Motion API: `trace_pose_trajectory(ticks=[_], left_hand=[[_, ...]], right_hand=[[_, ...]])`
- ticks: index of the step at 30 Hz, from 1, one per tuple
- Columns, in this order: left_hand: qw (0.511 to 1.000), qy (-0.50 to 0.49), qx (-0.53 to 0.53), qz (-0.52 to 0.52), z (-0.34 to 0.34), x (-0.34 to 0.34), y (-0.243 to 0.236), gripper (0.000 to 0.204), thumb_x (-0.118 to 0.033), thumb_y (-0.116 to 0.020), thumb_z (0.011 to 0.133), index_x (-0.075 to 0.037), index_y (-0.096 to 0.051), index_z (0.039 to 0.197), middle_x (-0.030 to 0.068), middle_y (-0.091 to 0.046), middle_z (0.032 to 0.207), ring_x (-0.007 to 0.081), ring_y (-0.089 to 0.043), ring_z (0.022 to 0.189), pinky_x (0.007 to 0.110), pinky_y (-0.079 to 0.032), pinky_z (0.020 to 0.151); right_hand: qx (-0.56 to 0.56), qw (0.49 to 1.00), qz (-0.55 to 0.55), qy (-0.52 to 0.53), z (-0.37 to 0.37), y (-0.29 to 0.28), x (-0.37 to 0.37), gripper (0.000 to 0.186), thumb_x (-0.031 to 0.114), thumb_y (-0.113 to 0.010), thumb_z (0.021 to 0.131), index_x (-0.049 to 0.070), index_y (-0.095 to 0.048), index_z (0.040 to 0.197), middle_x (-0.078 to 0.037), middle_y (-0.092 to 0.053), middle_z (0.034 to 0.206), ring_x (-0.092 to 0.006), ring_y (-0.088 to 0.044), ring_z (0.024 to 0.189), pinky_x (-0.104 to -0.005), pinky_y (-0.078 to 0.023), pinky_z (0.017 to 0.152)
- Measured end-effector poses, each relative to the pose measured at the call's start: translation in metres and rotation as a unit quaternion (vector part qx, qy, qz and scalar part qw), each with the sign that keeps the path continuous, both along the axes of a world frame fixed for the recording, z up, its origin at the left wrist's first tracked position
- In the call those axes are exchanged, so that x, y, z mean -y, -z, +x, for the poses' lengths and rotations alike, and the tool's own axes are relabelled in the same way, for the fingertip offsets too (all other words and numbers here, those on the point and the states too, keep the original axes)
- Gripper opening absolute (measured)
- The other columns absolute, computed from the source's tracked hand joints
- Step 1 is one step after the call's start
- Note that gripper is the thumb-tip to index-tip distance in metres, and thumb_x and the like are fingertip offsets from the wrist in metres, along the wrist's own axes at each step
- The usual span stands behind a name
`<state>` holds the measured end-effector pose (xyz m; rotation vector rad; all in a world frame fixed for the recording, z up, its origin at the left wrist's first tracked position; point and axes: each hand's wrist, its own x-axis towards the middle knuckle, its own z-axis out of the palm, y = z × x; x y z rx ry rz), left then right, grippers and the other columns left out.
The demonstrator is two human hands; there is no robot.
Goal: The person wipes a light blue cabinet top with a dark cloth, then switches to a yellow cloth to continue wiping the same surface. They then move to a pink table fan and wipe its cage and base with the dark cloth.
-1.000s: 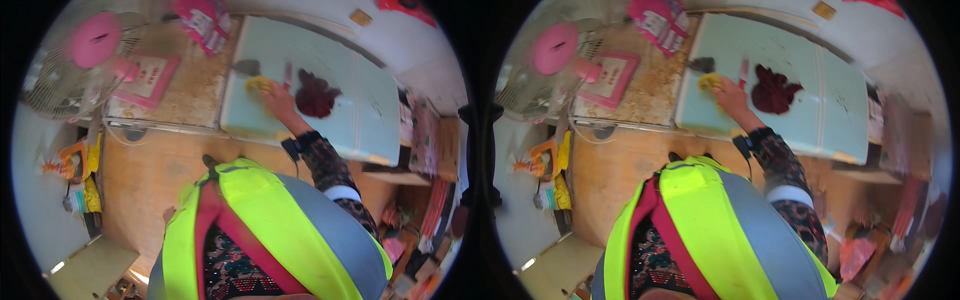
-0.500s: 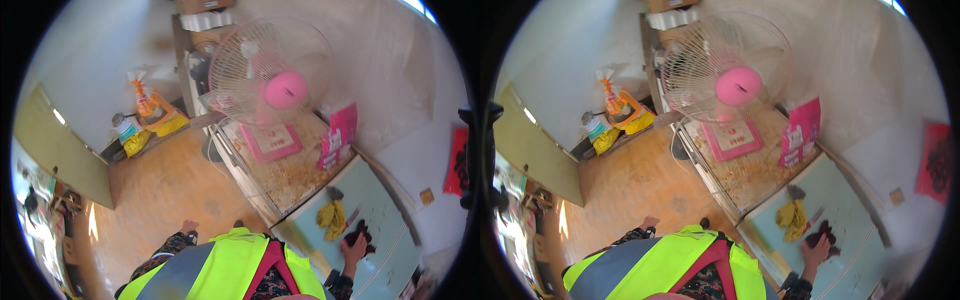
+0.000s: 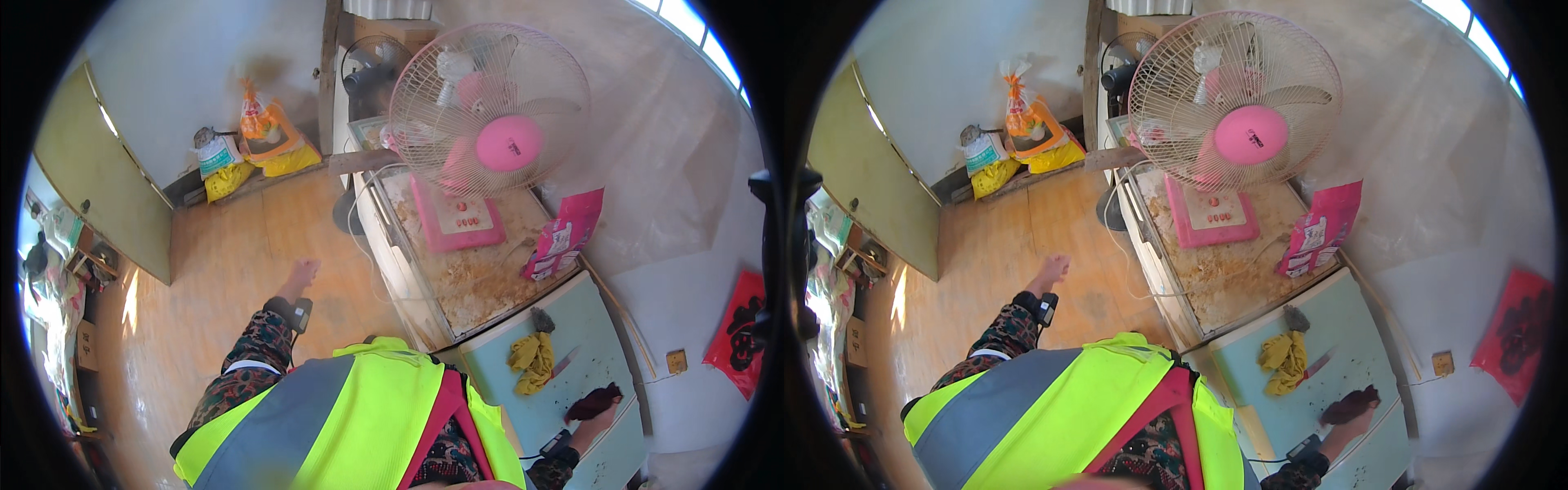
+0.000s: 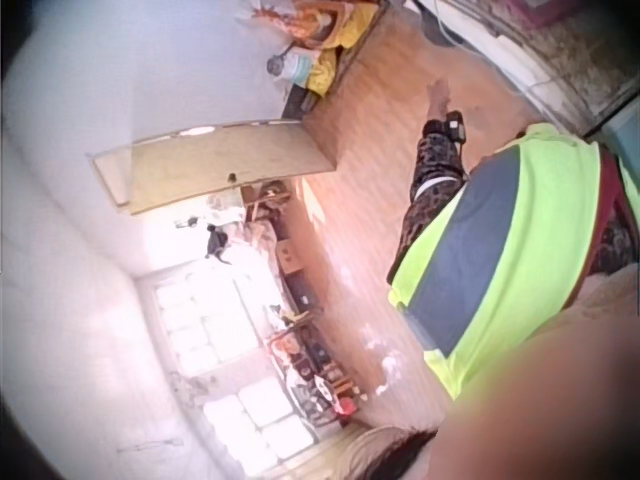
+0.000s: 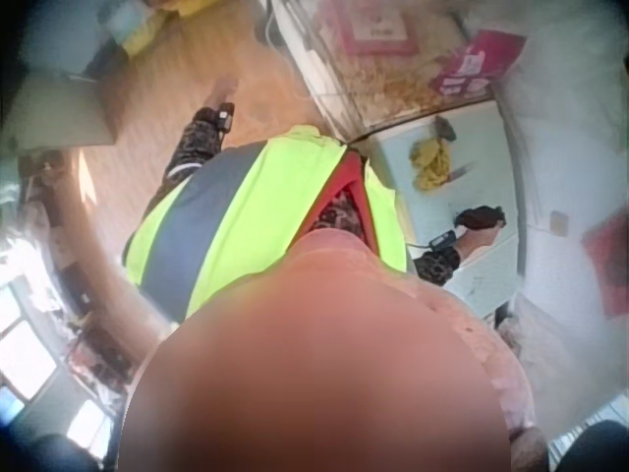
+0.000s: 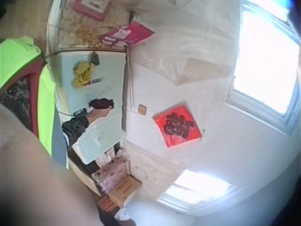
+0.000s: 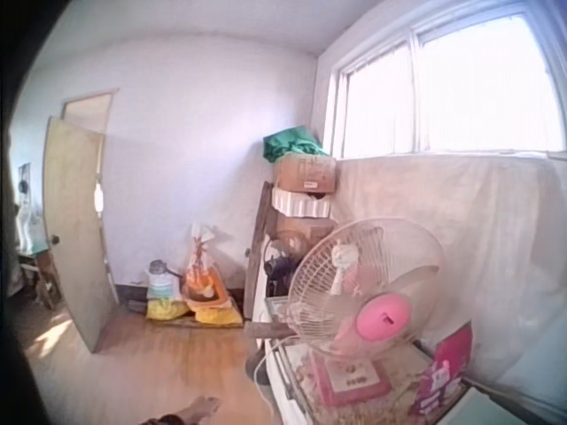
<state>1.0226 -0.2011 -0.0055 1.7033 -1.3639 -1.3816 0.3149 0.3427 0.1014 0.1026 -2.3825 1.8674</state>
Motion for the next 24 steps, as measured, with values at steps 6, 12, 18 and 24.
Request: trace_pose_trajectory(ticks=[6,12,18,24], left_hand=[[0.995,-0.001,-0.051,-0.087,-0.039,0.021,-0.09,0.027,-0.039,-0.066,0.092,-0.014,-0.062,0.102,-0.0035,-0.06,0.084,0.0084,-0.057,0.078,0.027,-0.046,0.061],[0.926,0.043,-0.152,-0.344,-0.118,0.058,-0.205,0.071,-0.037,-0.078,0.086,0.001,-0.049,0.138,0.0192,-0.056,0.136,0.0256,-0.056,0.124,0.04,-0.045,0.105],[0.777,0.114,-0.025,-0.618,-0.185,0.1,-0.346,0.11,-0.052,-0.084,0.068,0.003,-0.035,0.149,0.0268,-0.033,0.154,0.0391,-0.029,0.146,0.046,-0.024,0.119],[0.745,0.225,-0.03,-0.628,-0.222,0.147,-0.397,0.124,-0.061,-0.086,0.062,0.0,-0.027,0.153,0.0249,-0.035,0.153,0.0403,-0.032,0.143,0.046,-0.024,0.12]], right_hand=[[-0.011,0.895,-0.379,-0.235,0.002,-0.135,0.047,0.049,0.039,-0.065,0.091,0.006,-0.056,0.126,-0.013,-0.062,0.117,-0.0272,-0.06,0.104,-0.0403,-0.045,0.093],[0.048,0.736,-0.479,-0.475,0.092,-0.205,0.185,0.057,0.032,-0.067,0.09,0.009,-0.049,0.139,-0.013,-0.056,0.133,-0.0245,-0.056,0.113,-0.0375,-0.043,0.101],[-0.095,0.709,-0.435,-0.547,0.158,-0.328,0.322,0.049,0.022,-0.058,0.098,-0.004,-0.049,0.138,-0.018,-0.053,0.138,-0.0286,-0.056,0.121,-0.0397,-0.042,0.105],[-0.369,0.801,-0.14,-0.45,0.215,-0.44,0.454,0.044,0.024,-0.068,0.094,-0.004,-0.062,0.128,-0.005,-0.069,0.11,-0.01,-0.061,0.095,-0.0244,-0.05,0.084]])
